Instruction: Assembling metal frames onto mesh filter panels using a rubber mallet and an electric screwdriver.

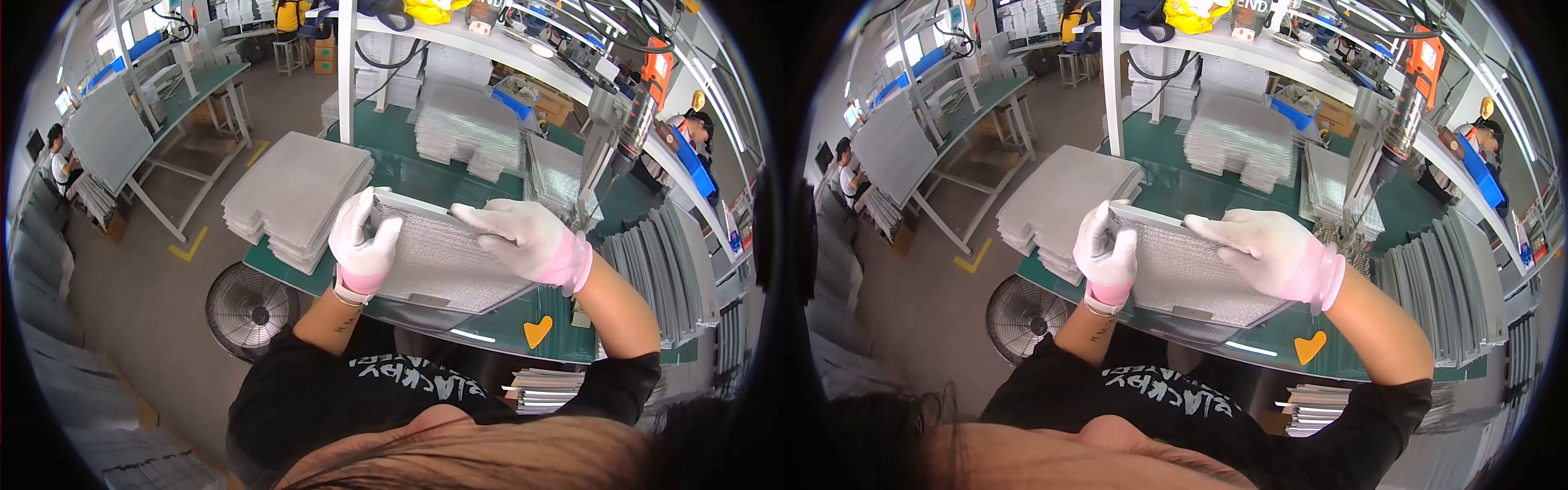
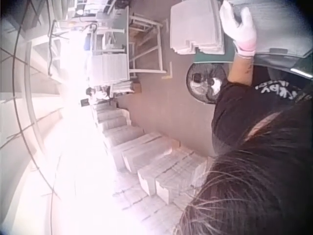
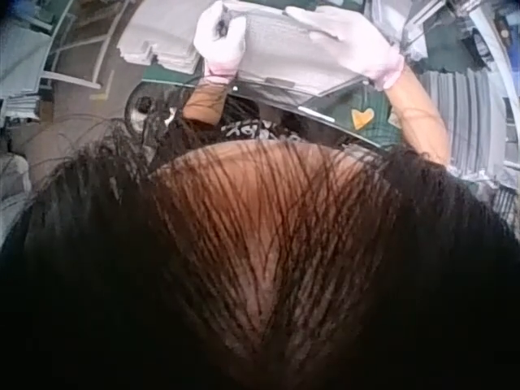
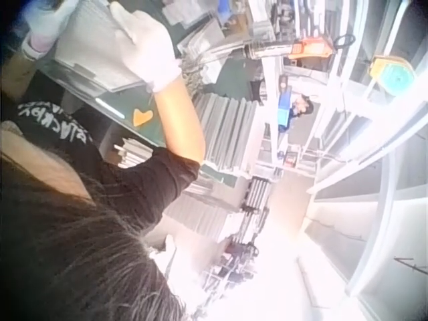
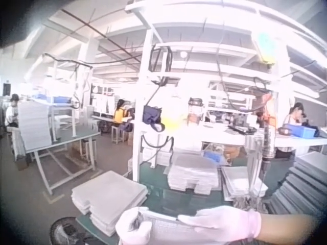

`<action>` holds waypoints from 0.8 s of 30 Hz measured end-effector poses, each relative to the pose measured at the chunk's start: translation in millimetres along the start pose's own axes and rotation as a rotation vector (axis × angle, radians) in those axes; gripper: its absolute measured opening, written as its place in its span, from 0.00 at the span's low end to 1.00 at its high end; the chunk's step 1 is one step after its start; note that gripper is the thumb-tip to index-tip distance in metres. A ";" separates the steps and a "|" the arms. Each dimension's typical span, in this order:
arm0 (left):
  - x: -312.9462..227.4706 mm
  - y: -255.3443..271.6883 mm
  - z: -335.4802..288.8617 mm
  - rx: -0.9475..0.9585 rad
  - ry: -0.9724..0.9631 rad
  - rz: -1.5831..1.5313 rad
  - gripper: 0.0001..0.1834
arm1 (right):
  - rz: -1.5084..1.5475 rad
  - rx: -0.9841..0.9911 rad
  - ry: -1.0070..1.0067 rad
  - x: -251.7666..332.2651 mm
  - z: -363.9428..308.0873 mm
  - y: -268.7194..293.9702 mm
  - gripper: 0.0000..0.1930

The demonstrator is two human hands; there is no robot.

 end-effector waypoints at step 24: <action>45.8 -10.2 -14.4 0.352 0.188 -0.172 0.20 | -0.176 -0.041 0.001 12.9 -2.3 18.7 0.25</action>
Point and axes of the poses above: each hand's wrist, its own z-axis towards the middle knuckle, its own y-axis out of the back of the hand, x = y × z, the point moved 7 cm from there along z, towards the middle knuckle, and after that the axes turned 6 degrees about x, right-handed, at the moved point
